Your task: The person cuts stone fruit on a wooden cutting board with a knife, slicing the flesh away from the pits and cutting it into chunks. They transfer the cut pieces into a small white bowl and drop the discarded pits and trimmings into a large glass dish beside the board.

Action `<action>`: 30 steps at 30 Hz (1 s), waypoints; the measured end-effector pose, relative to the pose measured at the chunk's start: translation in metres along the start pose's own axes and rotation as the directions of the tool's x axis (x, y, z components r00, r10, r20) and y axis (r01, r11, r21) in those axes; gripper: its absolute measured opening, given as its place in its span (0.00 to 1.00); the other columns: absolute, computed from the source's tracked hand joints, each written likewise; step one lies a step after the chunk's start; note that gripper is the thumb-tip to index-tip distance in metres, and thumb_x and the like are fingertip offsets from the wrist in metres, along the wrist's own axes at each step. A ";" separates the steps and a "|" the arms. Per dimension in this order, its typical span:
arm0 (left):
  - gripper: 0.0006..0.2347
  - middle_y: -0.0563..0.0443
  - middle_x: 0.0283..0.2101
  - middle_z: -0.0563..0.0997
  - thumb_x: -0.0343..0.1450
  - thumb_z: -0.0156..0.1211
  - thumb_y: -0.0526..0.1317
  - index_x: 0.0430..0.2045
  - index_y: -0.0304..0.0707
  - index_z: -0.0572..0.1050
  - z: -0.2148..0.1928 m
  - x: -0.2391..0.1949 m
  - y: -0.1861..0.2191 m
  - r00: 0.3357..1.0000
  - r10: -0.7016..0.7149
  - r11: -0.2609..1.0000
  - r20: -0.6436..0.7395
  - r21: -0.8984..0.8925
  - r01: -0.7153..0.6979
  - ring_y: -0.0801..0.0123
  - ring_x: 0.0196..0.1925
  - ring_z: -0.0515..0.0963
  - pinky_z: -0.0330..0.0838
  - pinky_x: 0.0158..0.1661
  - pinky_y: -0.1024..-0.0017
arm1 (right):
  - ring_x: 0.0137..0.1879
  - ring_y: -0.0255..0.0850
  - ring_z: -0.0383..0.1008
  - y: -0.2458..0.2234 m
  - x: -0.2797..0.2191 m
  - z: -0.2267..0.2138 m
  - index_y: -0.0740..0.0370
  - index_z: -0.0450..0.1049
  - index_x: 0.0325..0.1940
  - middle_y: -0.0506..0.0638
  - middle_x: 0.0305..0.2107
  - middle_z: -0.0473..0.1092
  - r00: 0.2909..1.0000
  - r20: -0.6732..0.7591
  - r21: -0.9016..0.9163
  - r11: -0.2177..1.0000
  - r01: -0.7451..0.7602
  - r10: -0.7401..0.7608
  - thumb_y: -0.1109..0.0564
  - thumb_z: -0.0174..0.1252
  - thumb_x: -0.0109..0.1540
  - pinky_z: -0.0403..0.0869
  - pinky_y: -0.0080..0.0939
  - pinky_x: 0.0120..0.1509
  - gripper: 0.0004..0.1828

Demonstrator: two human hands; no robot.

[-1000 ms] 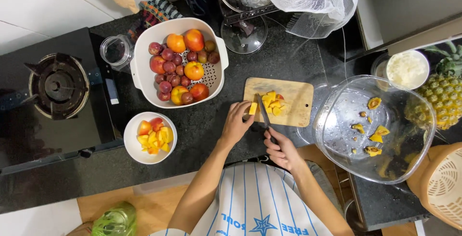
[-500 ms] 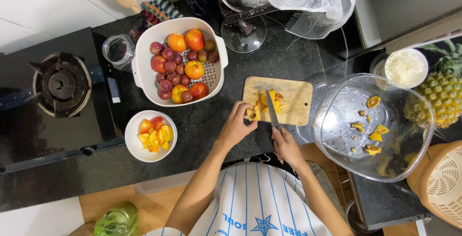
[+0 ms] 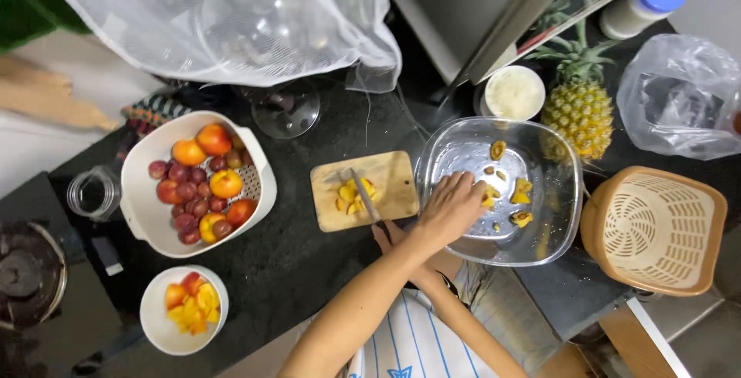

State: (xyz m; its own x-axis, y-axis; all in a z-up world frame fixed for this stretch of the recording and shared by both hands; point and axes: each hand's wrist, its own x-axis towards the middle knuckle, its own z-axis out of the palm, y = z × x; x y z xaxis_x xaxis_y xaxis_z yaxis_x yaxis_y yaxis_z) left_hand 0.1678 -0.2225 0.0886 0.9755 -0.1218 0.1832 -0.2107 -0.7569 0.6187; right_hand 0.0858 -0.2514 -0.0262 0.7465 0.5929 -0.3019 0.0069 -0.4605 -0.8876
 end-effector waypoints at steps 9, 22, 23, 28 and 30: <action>0.05 0.46 0.39 0.83 0.73 0.64 0.36 0.39 0.37 0.77 -0.074 -0.119 -0.039 0.894 -0.348 0.910 -0.281 -0.330 0.251 0.60 0.40 0.84 0.79 0.41 0.66 | 0.45 0.67 0.76 -0.002 -0.017 -0.030 0.66 0.67 0.59 0.69 0.41 0.75 0.897 -0.056 -0.042 0.898 0.437 -0.439 0.47 0.46 0.73 0.73 0.59 0.45 0.20; 0.22 0.46 0.64 0.75 0.65 0.62 0.30 0.57 0.40 0.76 -0.121 -0.145 -0.109 0.985 -0.092 0.977 -0.143 0.179 0.117 0.53 0.69 0.71 0.67 0.64 0.60 | 0.42 0.66 0.77 -0.094 -0.030 -0.025 0.60 0.70 0.56 0.65 0.39 0.76 0.992 -0.126 -0.445 0.894 -0.046 -0.012 0.45 0.50 0.68 0.74 0.63 0.43 0.20; 0.21 0.47 0.63 0.75 0.66 0.61 0.31 0.55 0.40 0.77 -0.124 -0.148 -0.114 0.993 -0.065 0.986 -0.100 0.148 0.080 0.54 0.70 0.70 0.66 0.65 0.60 | 0.42 0.65 0.77 -0.100 -0.031 -0.023 0.60 0.70 0.55 0.64 0.38 0.77 0.992 -0.123 -0.436 0.899 -0.046 -0.009 0.45 0.52 0.67 0.74 0.62 0.43 0.20; 0.15 0.48 0.58 0.79 0.68 0.61 0.33 0.50 0.35 0.79 -0.151 -0.196 -0.137 0.993 0.027 0.989 -0.113 0.148 -0.010 0.57 0.65 0.74 0.69 0.63 0.60 | 0.39 0.63 0.78 -0.155 -0.043 -0.022 0.60 0.73 0.51 0.64 0.33 0.77 1.000 0.013 -0.439 0.898 0.014 -0.009 0.45 0.54 0.66 0.74 0.59 0.42 0.19; 0.15 0.47 0.56 0.80 0.68 0.62 0.33 0.49 0.32 0.79 -0.183 -0.224 -0.131 0.987 0.046 0.985 -0.153 0.170 -0.020 0.57 0.63 0.74 0.69 0.62 0.60 | 0.38 0.62 0.78 -0.175 -0.044 -0.009 0.60 0.74 0.51 0.64 0.32 0.77 0.995 0.085 -0.462 0.883 0.077 -0.042 0.44 0.55 0.65 0.75 0.58 0.41 0.19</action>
State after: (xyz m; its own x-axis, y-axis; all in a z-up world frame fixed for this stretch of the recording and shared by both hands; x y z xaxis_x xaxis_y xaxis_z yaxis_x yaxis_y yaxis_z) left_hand -0.0350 0.0209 0.1062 0.9435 -0.0567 0.3266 -0.2160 -0.8524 0.4762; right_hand 0.0575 -0.2030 0.1458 0.6863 0.6659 -0.2925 0.3712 -0.6665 -0.6465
